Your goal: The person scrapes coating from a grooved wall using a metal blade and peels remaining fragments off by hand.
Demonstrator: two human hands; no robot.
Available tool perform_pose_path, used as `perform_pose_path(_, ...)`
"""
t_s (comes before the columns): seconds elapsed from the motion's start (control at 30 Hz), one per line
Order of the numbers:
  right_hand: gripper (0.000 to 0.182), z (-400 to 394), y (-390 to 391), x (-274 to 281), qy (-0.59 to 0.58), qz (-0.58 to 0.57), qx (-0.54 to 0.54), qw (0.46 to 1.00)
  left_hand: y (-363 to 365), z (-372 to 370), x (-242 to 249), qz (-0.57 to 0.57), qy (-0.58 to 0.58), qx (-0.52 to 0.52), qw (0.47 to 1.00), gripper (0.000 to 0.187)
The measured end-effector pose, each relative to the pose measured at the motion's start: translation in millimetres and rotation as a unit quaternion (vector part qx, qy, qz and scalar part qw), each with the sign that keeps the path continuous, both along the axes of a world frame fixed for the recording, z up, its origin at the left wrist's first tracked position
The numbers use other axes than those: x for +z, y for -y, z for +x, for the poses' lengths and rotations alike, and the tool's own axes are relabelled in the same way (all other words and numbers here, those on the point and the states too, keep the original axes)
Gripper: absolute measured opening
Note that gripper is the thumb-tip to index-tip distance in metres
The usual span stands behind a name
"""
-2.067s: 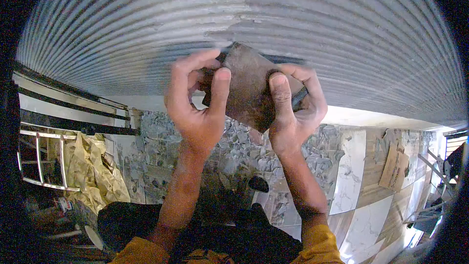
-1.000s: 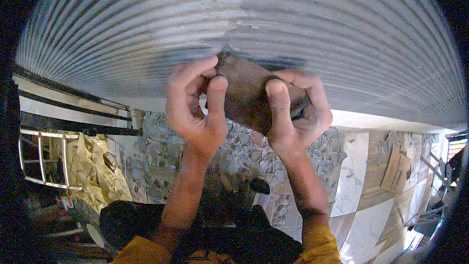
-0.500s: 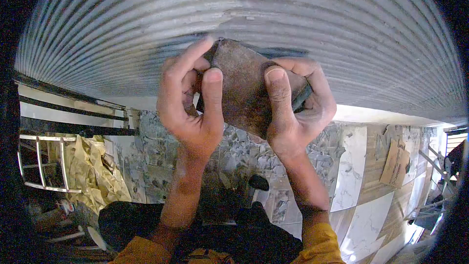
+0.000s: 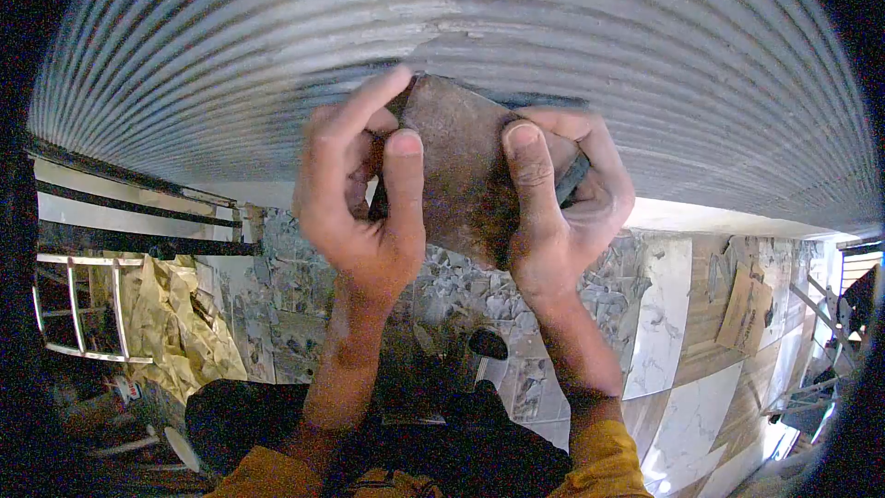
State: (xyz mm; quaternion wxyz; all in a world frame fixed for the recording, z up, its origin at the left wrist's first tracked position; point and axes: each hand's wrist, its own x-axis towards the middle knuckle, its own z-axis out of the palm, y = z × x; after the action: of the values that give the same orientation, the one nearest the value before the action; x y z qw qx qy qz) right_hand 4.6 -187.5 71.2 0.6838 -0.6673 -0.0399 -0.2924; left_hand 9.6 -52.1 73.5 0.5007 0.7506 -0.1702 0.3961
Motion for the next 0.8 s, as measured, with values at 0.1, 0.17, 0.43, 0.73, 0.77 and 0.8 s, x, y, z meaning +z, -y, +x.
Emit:
perform_pose_path(0.1,0.018,1.0,-1.2,2.1,-0.025,0.019,0.018,0.999,4.2,-4.5,4.8,-0.078,-0.019,-0.009,0.997,0.023)
perform_pose_path(0.17,0.018,-0.3,-3.3,7.6,-0.042,0.031,0.018,0.998,6.6,-2.8,9.3,-0.116,-0.007,-0.004,0.993,0.018)
perform_pose_path(0.43,0.018,-4.2,-1.2,7.0,-0.051,0.037,0.026,0.998,0.7,-11.4,9.8,-0.063,-0.048,0.002,0.997,0.022)
perform_pose_path(0.73,0.014,-8.8,-6.1,16.6,-0.109,0.056,0.031,0.992,4.7,-20.0,29.3,-0.118,-0.116,-0.022,0.986,0.025)
perform_pose_path(0.77,0.013,-8.8,-6.4,17.6,-0.114,0.063,0.037,0.991,3.5,-21.8,31.9,-0.130,-0.164,-0.039,0.977,0.026)
perform_pose_path(0.8,0.013,-9.0,-6.4,18.6,-0.114,0.063,0.037,0.991,3.8,-21.4,32.3,-0.131,-0.164,-0.039,0.977,0.026)
